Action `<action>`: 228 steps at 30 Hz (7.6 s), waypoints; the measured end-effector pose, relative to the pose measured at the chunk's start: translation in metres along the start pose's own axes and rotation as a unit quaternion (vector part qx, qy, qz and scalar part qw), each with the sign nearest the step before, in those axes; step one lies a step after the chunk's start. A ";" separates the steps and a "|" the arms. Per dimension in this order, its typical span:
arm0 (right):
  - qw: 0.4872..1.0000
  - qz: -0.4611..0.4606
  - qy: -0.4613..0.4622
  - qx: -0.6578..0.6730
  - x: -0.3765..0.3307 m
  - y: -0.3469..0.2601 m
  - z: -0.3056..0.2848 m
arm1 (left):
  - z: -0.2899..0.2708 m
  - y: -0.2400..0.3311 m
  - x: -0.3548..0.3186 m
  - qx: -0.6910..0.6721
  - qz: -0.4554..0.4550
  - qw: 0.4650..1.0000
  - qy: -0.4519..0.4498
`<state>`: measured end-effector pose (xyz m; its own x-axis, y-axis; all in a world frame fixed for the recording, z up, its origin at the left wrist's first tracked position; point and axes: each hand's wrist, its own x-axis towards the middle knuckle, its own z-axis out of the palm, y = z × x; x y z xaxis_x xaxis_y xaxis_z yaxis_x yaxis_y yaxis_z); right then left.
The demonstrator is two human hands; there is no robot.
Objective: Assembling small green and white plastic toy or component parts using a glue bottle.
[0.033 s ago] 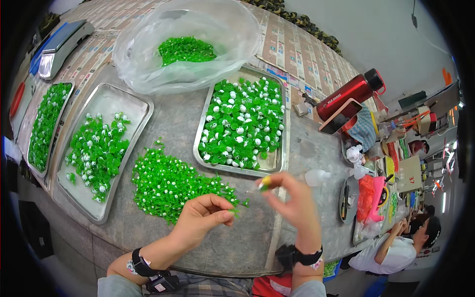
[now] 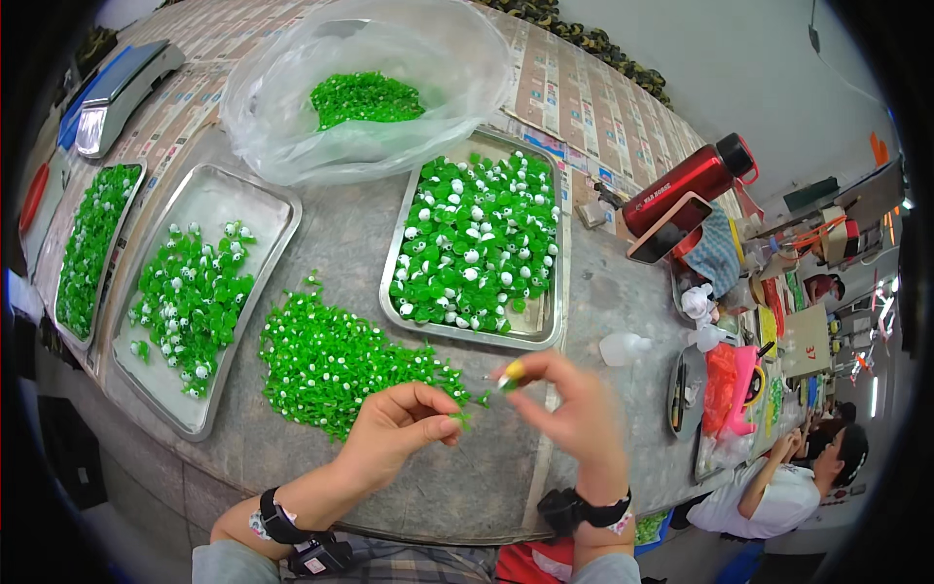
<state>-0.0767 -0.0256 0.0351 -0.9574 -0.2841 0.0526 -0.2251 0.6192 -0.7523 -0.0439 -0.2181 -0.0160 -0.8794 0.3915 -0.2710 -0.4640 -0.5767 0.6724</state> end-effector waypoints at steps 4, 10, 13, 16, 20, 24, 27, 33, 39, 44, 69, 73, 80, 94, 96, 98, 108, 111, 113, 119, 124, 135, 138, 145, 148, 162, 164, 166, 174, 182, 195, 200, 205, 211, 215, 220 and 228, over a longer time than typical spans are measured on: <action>0.964 0.069 -0.079 0.245 -0.016 0.002 0.022 | 0.000 -0.001 0.000 -0.011 0.017 1.000 -0.024; 0.904 0.122 -0.093 0.400 -0.025 0.008 0.036 | 0.006 0.000 0.000 0.019 0.005 0.999 -0.029; 0.890 0.126 -0.080 0.432 -0.029 0.009 0.044 | 0.005 -0.001 0.001 -0.004 0.008 0.999 -0.034; 0.884 0.124 -0.078 0.444 -0.029 0.006 0.043 | 0.003 -0.002 0.002 -0.043 -0.004 0.999 -0.029; 0.855 0.163 -0.097 0.482 -0.027 -0.003 0.039 | -0.002 -0.001 0.003 -0.100 -0.029 0.994 -0.019; 0.964 0.047 -0.041 0.258 -0.026 0.001 0.038 | -0.001 0.000 0.004 -0.122 -0.067 0.990 -0.003; 0.958 0.009 0.015 0.288 -0.024 0.000 0.043 | -0.001 0.001 0.004 -0.132 -0.074 0.988 0.001; 0.951 0.030 0.008 0.308 -0.028 0.000 0.045 | -0.002 0.002 0.005 -0.157 -0.089 0.984 0.007; 0.867 0.156 -0.031 0.473 -0.029 0.003 0.047 | -0.003 0.000 0.004 -0.147 -0.075 0.986 0.002; 0.880 0.113 0.008 0.461 -0.028 0.003 0.040 | 0.000 -0.001 0.003 -0.084 -0.026 0.996 0.017; 0.871 0.193 -0.087 0.443 -0.028 0.012 0.042 | 0.002 0.005 0.002 0.548 0.286 0.786 -0.016; 0.876 0.190 -0.079 0.436 -0.027 0.010 0.043 | 0.002 0.004 0.002 0.541 0.263 0.799 0.000; 0.965 0.116 0.089 0.220 -0.022 0.036 0.027 | -0.018 0.023 0.005 0.025 0.213 0.970 0.114; 0.999 0.009 0.031 0.011 -0.018 0.009 0.024 | -0.017 0.042 -0.011 0.013 0.097 0.994 0.041; 0.999 -0.001 0.033 0.042 -0.022 0.001 0.017 | 0.007 0.025 0.001 0.147 0.003 0.989 -0.034; 0.997 -0.029 0.024 0.066 -0.019 -0.007 0.023 | 0.012 0.009 0.004 0.197 0.000 0.978 -0.064; 0.985 -0.078 0.084 0.132 -0.027 -0.004 0.031 | 0.013 -0.005 0.004 0.056 -0.029 0.998 0.025; 0.917 -0.027 0.392 0.068 -0.033 0.022 0.003 | 0.004 -0.002 0.002 0.025 -0.028 0.998 0.047; 0.825 0.024 0.562 0.052 -0.034 0.041 -0.028 | 0.006 0.001 0.001 0.005 -0.017 0.999 0.043; 0.900 0.163 0.404 -0.027 -0.041 0.132 -0.051 | 0.008 0.005 0.002 0.013 -0.024 0.998 0.055; 0.915 0.161 0.367 0.048 -0.037 0.121 -0.043 | 0.007 0.007 0.002 0.007 -0.040 0.998 0.042; 0.907 0.012 0.369 0.200 -0.045 0.004 -0.009 | 0.001 0.007 0.004 -0.051 -0.085 0.995 0.018; 0.901 -0.012 0.381 0.205 -0.038 -0.007 -0.001 | 0.000 0.004 0.005 -0.071 -0.084 0.994 0.007; 0.908 -0.041 0.369 0.194 -0.040 -0.015 0.016 | 0.000 0.003 0.005 -0.072 -0.091 0.993 0.008; 0.916 -0.038 0.355 0.185 -0.041 -0.017 0.017 | 0.001 0.003 0.005 -0.070 -0.093 0.993 0.007; 0.915 -0.123 0.327 0.201 -0.040 -0.010 0.013 | 0.000 0.002 0.006 -0.063 -0.101 0.993 0.003; 0.919 -0.083 0.333 0.196 -0.040 -0.012 0.015 | -0.001 0.002 0.006 -0.067 -0.104 0.992 0.004; 0.920 -0.043 0.340 0.188 -0.040 -0.014 0.016 | -0.001 0.002 0.006 -0.066 -0.106 0.992 0.003; 0.905 -0.116 0.354 0.203 -0.040 -0.004 0.015 | -0.001 0.002 0.006 -0.064 -0.105 0.992 0.008; 0.916 -0.028 0.355 0.185 -0.040 -0.012 0.019 | 0.000 0.001 0.005 0.006 0.018 0.999 0.031; 0.870 -0.060 0.441 0.213 -0.040 -0.003 0.007 | 0.001 0.000 0.007 0.016 0.028 0.999 0.017; 0.883 0.030 0.385 0.266 -0.030 0.036 -0.034 | -0.002 0.000 0.006 0.005 0.008 0.999 0.050; 0.894 0.131 0.336 0.266 -0.033 0.087 -0.044 | -0.001 0.002 0.005 -0.014 0.009 0.998 0.053; 0.912 0.103 0.392 0.068 -0.045 0.125 -0.044 | 0.000 0.002 0.005 -0.017 -0.001 0.999 0.045; 0.800 0.029 0.524 -0.292 -0.028 0.044 -0.051 | 0.000 -0.001 0.007 -0.020 -0.002 0.999 0.042; 0.982 -0.001 0.152 -0.110 0.022 0.025 -0.015 | -0.002 0.004 0.005 -0.014 0.004 0.998 0.056; 0.988 0.066 -0.025 -0.137 0.054 0.050 0.005 | 0.001 0.005 0.004 -0.021 0.003 0.999 0.048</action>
<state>-0.1388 -0.0135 -0.0033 -0.9732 -0.2183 -0.0721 -0.1451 0.8266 -0.5438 -0.0499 -0.2185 -0.0130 -0.8873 0.3182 -0.3338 -0.4612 -0.6086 0.6457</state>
